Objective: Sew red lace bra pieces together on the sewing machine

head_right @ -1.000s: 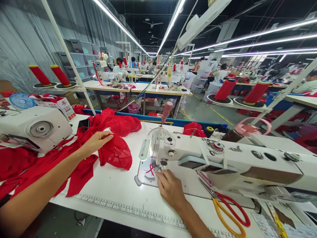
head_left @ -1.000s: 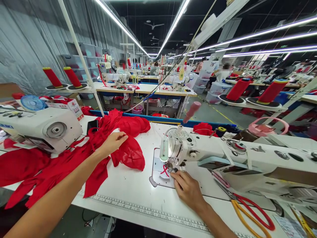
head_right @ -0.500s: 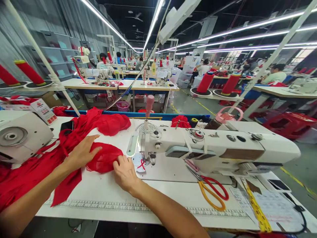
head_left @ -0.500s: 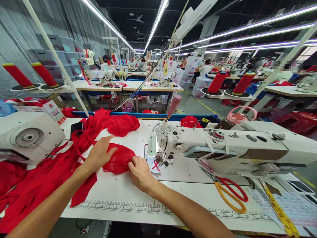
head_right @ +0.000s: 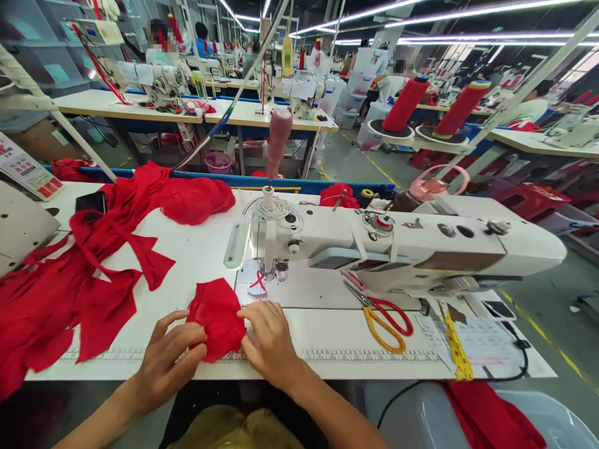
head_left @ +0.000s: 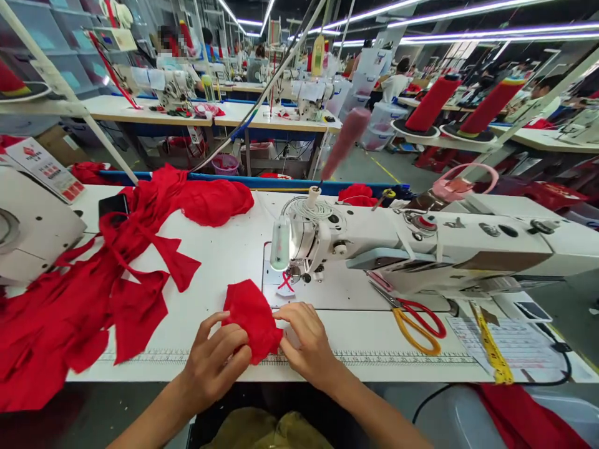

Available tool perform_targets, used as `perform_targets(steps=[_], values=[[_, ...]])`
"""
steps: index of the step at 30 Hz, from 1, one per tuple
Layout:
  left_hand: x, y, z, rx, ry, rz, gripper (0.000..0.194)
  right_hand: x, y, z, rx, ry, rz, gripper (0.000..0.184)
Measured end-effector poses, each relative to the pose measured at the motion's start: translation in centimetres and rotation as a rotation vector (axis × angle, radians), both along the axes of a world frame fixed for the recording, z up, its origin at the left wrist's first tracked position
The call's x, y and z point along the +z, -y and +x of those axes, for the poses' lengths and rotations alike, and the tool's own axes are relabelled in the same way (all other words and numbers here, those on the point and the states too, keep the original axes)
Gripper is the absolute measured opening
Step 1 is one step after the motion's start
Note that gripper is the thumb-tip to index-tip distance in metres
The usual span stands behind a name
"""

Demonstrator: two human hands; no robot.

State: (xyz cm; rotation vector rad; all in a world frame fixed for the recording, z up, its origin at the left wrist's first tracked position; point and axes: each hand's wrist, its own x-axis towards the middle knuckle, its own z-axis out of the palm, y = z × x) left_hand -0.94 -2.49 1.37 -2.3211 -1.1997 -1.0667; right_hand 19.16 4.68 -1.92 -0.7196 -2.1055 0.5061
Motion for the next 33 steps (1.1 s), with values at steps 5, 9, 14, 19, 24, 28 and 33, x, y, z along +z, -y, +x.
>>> perform_targets(steps=[5, 9, 14, 19, 24, 28, 33], values=[[-2.4, 1.7, 0.0, -0.027, 0.005, 0.004, 0.023, -0.4, 0.4, 0.7, -0.008, 0.044, 0.016, 0.034], [-3.2, 2.4, 0.6, 0.018, 0.015, 0.027, 0.019, -0.2, 0.9, 0.7, -0.014, 0.033, 0.138, 0.021], [-4.0, 3.8, 1.3, -0.017, -0.014, 0.092, 0.018, 0.1, 2.1, 1.4, 0.013, 0.158, 0.3, 0.021], [-4.9, 4.9, 0.7, -0.055, 0.034, 0.065, 0.017, -0.3, 2.7, 2.1, 0.0, 0.254, 0.21, 0.024], [-4.6, 5.2, 1.5, -0.003, 0.067, 0.051, 0.018, -0.1, 2.7, 1.7, 0.049, 0.225, 0.216, 0.025], [-3.5, 4.8, 2.1, 0.022, 0.111, 0.058, 0.021, 0.2, 2.2, 1.0, 0.119, 0.165, 0.28, 0.027], [-2.3, 3.9, 1.8, 0.071, 0.097, 0.086, 0.027, 0.1, 1.3, 0.0, 0.176, 0.074, 0.387, 0.026]])
